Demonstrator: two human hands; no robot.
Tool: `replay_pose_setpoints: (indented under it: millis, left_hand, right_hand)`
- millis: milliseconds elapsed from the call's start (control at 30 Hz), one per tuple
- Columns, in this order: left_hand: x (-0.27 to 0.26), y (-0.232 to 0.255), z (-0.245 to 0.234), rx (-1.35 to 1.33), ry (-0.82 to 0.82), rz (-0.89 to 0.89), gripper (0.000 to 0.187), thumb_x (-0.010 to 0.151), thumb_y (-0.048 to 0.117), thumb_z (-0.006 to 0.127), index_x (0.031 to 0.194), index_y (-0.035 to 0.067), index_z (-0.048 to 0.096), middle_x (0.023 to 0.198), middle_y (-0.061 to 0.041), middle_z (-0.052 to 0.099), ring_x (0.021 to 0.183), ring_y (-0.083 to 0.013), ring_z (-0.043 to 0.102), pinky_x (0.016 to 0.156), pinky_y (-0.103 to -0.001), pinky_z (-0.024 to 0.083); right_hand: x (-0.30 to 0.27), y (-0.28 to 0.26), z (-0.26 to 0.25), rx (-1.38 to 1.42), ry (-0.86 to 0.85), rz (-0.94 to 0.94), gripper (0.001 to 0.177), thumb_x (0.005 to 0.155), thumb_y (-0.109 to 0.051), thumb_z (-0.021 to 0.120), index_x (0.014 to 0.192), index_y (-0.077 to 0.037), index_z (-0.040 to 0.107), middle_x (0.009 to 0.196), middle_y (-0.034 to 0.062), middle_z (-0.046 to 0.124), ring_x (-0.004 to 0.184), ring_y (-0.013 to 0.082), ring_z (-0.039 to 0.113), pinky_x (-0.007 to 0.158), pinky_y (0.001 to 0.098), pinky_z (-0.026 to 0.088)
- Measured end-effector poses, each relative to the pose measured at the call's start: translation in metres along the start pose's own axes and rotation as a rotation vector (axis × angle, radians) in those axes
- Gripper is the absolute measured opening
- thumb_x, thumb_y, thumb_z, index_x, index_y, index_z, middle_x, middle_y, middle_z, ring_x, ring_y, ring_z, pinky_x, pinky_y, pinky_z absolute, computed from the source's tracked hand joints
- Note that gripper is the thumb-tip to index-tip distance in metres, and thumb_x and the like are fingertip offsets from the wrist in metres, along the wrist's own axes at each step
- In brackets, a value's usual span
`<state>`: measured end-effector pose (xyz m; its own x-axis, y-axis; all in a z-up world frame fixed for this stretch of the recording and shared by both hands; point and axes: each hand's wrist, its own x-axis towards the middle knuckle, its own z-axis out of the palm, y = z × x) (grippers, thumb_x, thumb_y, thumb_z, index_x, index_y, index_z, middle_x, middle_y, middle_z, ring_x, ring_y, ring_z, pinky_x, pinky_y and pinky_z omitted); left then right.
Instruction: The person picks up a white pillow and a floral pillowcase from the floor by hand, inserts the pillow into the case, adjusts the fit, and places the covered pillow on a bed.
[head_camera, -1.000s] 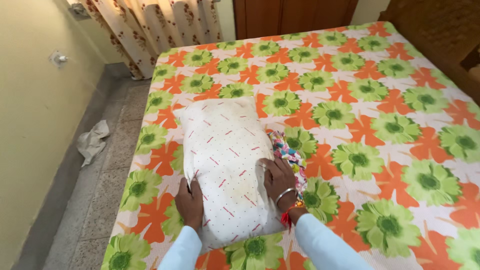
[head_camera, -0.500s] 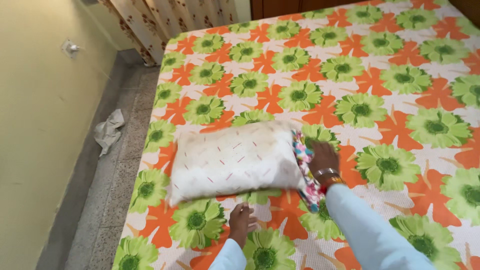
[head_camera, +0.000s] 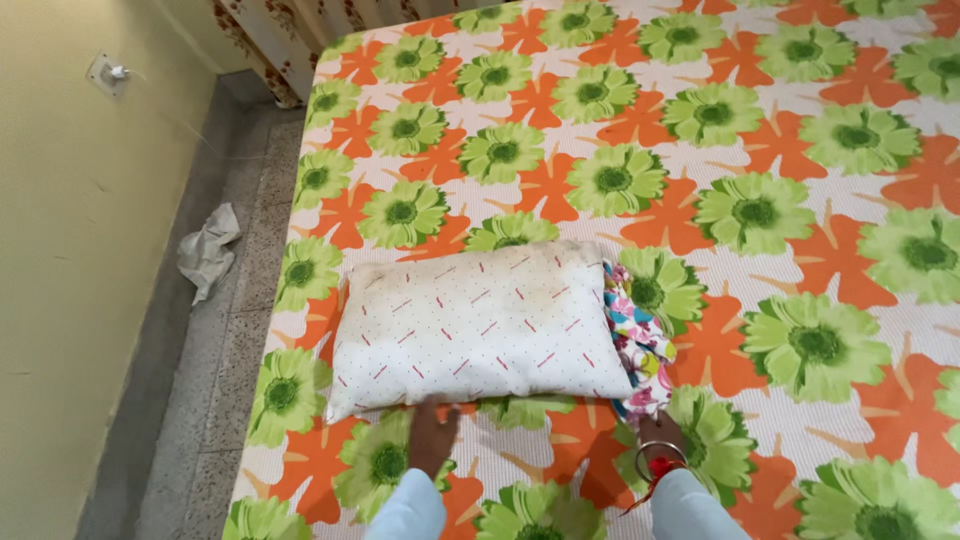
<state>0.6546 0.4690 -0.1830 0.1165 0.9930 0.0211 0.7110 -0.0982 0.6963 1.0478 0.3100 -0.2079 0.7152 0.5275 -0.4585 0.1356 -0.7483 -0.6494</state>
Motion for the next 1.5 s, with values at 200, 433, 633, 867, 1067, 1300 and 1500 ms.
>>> replay_pose_setpoints:
  millis: [200,433,633,867,1067,1300,1500]
  left_hand:
    - [0.094,-0.027,-0.082,0.39,0.206,-0.28,0.073,0.083,0.048,0.067,0.139,0.006,0.049,0.144,-0.02,0.052,0.127,-0.0433,0.053,0.097,-0.059,0.047]
    - [0.153,-0.068,-0.125,0.239,-0.153,-0.793,0.113,0.085,0.077,0.063,0.16,0.002,0.023,0.149,-0.023,0.052,0.136,-0.0421,0.049,0.115,-0.056,0.032]
    - [0.093,-0.026,-0.115,-0.446,0.036,-0.591,0.08,0.077,0.059,0.075,0.125,-0.004,0.072,0.116,-0.022,0.078,0.105,-0.0312,0.073,0.095,-0.039,0.053]
    - [0.023,0.053,-0.094,-0.833,0.286,-0.536,0.052,0.092,0.033,0.068,0.126,-0.006,0.069,0.112,-0.02,0.076,0.096,-0.0285,0.07,0.085,-0.042,0.055]
    - [-0.025,0.096,-0.045,-0.848,0.196,-0.54,0.048,0.093,0.035,0.068,0.124,-0.002,0.068,0.111,-0.018,0.076,0.097,-0.0264,0.07,0.086,-0.04,0.055]
    - [-0.035,0.152,-0.022,-0.765,-0.192,-0.514,0.044,0.094,0.036,0.069,0.122,0.002,0.068,0.111,-0.016,0.076,0.098,-0.0239,0.071,0.087,-0.037,0.056]
    - [-0.055,0.193,0.002,-0.642,-0.446,-0.43,0.04,0.095,0.037,0.069,0.121,0.006,0.068,0.111,-0.014,0.076,0.099,-0.0218,0.072,0.088,-0.035,0.056]
  right_hand:
    - [0.045,-0.054,0.015,0.403,0.079,0.09,0.039,0.09,-0.034,0.061,0.121,-0.01,0.063,0.109,0.0197,0.068,0.093,0.0367,0.064,0.079,0.0502,0.052]
    - [0.065,-0.082,0.018,0.091,0.04,0.039,0.04,0.091,-0.029,0.06,0.126,-0.01,0.062,0.117,0.0228,0.067,0.103,0.0431,0.063,0.085,0.0526,0.051]
    - [0.07,-0.091,0.016,0.056,0.234,-0.13,0.044,0.09,-0.023,0.057,0.131,-0.008,0.06,0.123,0.0263,0.066,0.111,0.0489,0.063,0.091,0.0548,0.051]
    - [0.114,-0.154,-0.041,-0.038,0.449,-0.502,0.023,0.102,-0.018,0.055,0.118,-0.006,0.064,0.112,0.0268,0.069,0.106,0.0485,0.064,0.089,0.0521,0.051]
    - [0.139,-0.241,-0.121,-0.073,0.522,-0.831,0.027,0.096,-0.008,0.056,0.121,-0.011,0.068,0.105,0.0233,0.071,0.097,0.0463,0.066,0.085,0.052,0.051]
    - [0.078,-0.298,-0.169,0.169,0.433,-0.924,0.023,0.099,-0.006,0.058,0.12,-0.009,0.067,0.096,0.0194,0.07,0.084,0.0295,0.067,0.075,0.0403,0.051]
    - [-0.031,-0.316,-0.199,0.283,0.296,-0.877,0.027,0.094,-0.001,0.058,0.119,-0.008,0.066,0.082,0.0097,0.067,0.073,0.0136,0.059,0.067,0.0333,0.051]
